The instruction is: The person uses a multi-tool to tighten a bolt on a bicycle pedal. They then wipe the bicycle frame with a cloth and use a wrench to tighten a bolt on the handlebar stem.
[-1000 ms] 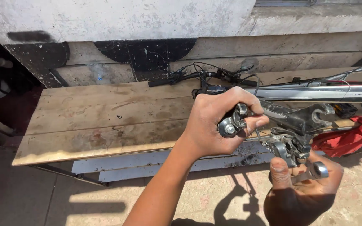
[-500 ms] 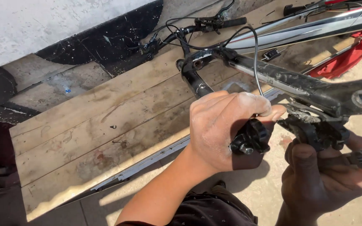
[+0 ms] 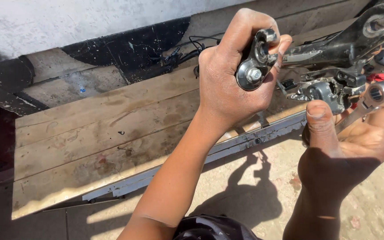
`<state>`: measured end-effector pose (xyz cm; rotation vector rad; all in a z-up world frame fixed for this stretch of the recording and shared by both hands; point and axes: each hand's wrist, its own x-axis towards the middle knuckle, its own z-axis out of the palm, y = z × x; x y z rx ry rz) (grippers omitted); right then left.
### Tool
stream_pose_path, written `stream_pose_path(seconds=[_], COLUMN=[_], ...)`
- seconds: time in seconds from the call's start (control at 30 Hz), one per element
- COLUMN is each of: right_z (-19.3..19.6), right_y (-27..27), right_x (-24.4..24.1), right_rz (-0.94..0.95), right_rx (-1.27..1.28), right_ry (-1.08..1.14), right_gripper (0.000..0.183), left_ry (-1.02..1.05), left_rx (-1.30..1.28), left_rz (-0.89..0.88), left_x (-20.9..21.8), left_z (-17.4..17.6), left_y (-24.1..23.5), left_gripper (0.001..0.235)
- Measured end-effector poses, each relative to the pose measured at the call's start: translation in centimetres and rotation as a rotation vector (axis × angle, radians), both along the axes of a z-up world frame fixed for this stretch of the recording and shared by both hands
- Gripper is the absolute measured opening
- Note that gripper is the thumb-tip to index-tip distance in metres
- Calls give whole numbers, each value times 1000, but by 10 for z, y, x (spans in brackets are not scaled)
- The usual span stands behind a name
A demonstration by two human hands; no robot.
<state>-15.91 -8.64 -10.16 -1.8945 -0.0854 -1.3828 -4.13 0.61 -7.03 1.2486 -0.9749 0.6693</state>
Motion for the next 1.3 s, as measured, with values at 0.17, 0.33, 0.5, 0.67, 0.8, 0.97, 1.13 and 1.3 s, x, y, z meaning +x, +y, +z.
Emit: stream_pose_path(seconds=[0.17, 0.33, 0.5, 0.67, 0.8, 0.97, 1.13, 1.3], right_z=[1, -20, -17, 7, 14, 19, 37, 35], right_y=[13, 15, 25, 63, 86, 106, 117, 120], right_x=[-11, -51, -39, -30, -11, 4, 11, 17], right_rz=[-179, 322, 549, 587, 584, 568, 573, 668], right_rx=[176, 583, 729, 874, 956, 1002, 1097, 1158], right_ry=[-1, 169, 522, 415, 383, 273, 231, 209], right_gripper=[57, 21, 34, 32, 33, 32, 34, 30], left_ry=[27, 34, 11, 37, 56, 139, 143, 654], left_rx=[29, 4, 31, 72, 82, 115, 169, 358], left_rz=[-1, 43, 45, 1, -139, -97, -152, -369], left_x=[5, 3, 2, 5, 7, 8, 10, 5], left_z=[-2, -4, -12, -17, -17, -16, -13, 8], left_y=[-1, -3, -1, 4, 5, 2, 10, 22], left_gripper=[23, 21, 18, 21, 26, 12, 25, 52])
